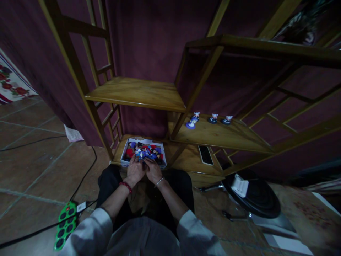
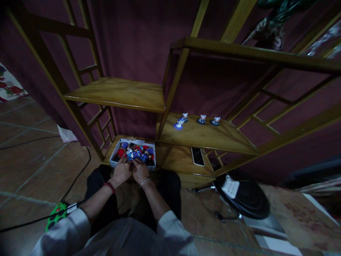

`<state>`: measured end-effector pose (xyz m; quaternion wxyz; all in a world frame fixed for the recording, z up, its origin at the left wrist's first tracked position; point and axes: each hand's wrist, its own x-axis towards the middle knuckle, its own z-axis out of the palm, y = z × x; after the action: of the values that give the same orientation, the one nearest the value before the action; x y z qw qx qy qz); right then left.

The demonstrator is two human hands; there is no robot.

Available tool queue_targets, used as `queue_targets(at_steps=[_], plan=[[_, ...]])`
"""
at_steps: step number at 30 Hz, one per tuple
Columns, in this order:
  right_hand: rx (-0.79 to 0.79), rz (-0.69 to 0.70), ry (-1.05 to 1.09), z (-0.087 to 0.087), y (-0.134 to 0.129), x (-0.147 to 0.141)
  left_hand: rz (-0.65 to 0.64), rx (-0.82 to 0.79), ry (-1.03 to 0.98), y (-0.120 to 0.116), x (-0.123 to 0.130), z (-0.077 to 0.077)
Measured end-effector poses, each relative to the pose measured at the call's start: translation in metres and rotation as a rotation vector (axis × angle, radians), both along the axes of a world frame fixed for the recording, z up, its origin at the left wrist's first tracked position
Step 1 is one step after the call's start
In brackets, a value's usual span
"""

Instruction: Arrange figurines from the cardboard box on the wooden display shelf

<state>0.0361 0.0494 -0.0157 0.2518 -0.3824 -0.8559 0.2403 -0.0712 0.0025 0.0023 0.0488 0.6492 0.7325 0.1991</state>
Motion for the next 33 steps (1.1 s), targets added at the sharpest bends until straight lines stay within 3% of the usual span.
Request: queue_targets(at_steps=[6, 13, 23, 33], plan=[[0.036, 0.062, -0.038, -0.002, -0.001, -0.015, 0.077, -0.025, 0.028, 0.0, -0.014, -0.003], [0.021, 0.099, -0.196, 0.004, 0.006, -0.027, 0.142, -0.197, 0.054, 0.007, -0.026, 0.005], [-0.063, 0.085, -0.248, -0.003, 0.014, -0.036, 0.228, -0.435, -0.006, 0.022, -0.039, 0.011], [-0.188, 0.047, -0.383, 0.002, 0.028, -0.038, 0.181, -0.605, 0.006, 0.038, -0.051, 0.009]])
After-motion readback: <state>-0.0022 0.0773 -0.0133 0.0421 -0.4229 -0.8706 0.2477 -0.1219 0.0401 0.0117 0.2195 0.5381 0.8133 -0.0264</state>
